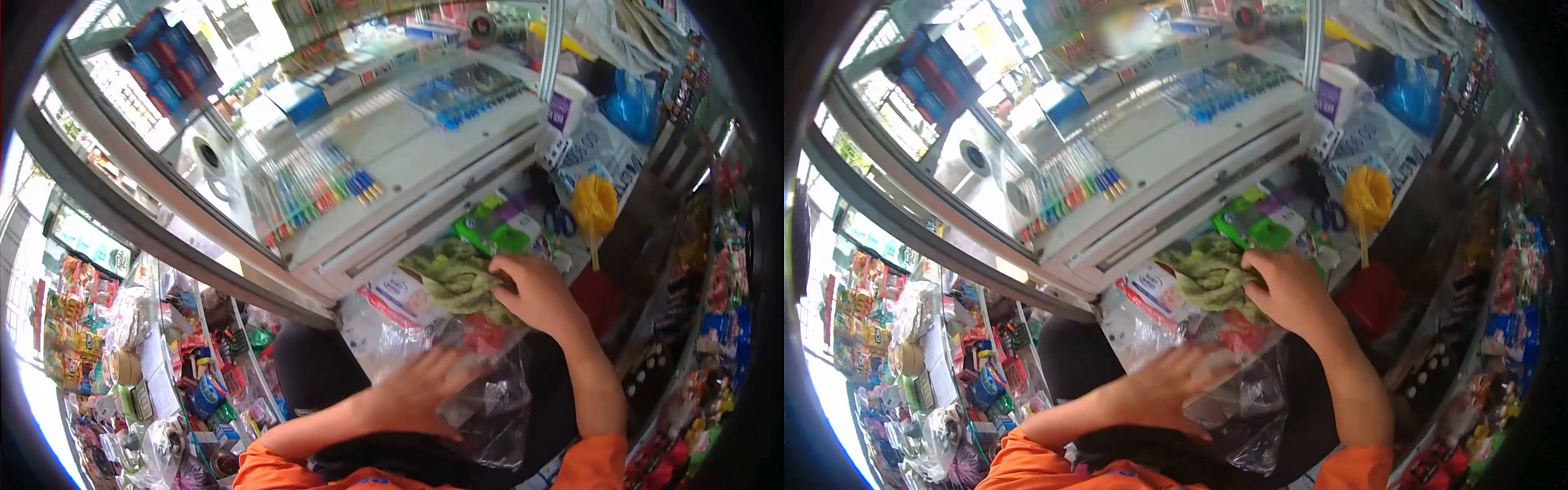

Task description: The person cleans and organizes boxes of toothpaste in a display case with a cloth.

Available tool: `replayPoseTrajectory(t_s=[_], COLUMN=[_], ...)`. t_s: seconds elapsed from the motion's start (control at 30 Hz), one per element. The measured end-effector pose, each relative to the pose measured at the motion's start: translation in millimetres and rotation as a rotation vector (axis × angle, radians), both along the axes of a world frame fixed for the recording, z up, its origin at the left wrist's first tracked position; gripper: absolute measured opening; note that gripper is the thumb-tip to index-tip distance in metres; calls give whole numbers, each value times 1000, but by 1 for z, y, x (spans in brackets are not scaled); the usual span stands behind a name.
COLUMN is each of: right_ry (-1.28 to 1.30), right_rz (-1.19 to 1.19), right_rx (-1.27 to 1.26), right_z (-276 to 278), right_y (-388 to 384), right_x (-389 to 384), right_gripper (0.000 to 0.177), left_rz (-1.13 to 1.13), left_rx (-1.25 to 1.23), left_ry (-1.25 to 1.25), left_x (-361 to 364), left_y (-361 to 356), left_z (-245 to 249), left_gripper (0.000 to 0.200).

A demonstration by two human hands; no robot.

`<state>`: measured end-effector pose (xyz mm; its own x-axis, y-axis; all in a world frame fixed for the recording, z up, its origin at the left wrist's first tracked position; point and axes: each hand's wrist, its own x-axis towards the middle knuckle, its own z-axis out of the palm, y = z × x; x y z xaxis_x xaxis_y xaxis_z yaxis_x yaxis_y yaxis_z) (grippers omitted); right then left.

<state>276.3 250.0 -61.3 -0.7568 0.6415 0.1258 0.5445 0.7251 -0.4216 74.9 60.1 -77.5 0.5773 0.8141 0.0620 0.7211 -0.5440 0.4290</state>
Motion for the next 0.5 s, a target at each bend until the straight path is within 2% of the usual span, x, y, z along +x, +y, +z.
replayPoseTrajectory(t_s=[0.07, 0.1, 0.13, 0.2, 0.23, 0.27, 0.3, 0.33, 0.37, 0.43, 0.47, 0.5], right_ry=[295, 428, 430, 831, 839, 843, 764, 681, 517, 477, 429, 482], right_rz=[-162, -165, -157, -379, -267, -264, -139, -16, -14, -47, -84, -58], right_rx=[-184, -113, -109, -294, -320, -315, -223, -129, -224, -177, -138, -304], right_z=[5, -1, 2, 11, 9, 4, 0, 0, 8, 10, 11, 18], right_y=[2, 8, 8, 10, 19, 19, 19, 16, 12, 9, 7, 5], right_x=[5, 8, 9, 11, 18, 17, 16, 16, 22, 18, 16, 16], right_gripper=[22, 23, 23, 24, 46, 46, 59, 72, 88, 87, 86, 93], left_rz=[20, 32, 39, 67, 69, 19, -32, -35, -27, 22, 125, 227], left_rx=[93, 158, 163, 258, 264, 175, 86, 94, 47, 28, 41, 45], left_ry=[87, 160, 162, 252, 255, 204, 152, 155, 38, -203, -292, -382], left_x=[15, 20, 22, 21, 17, 8, 3, -1, -7, -14, -18, -22], left_y=[-8, -12, -14, -14, -14, -16, -16, -16, -13, -4, -1, 1], left_z=[-12, -19, -27, -44, -52, -59, -56, -52, -46, -24, -14, -5], left_gripper=[103, 102, 102, 89, 89, 79, 70, 70, 62, 42, 34, 26])
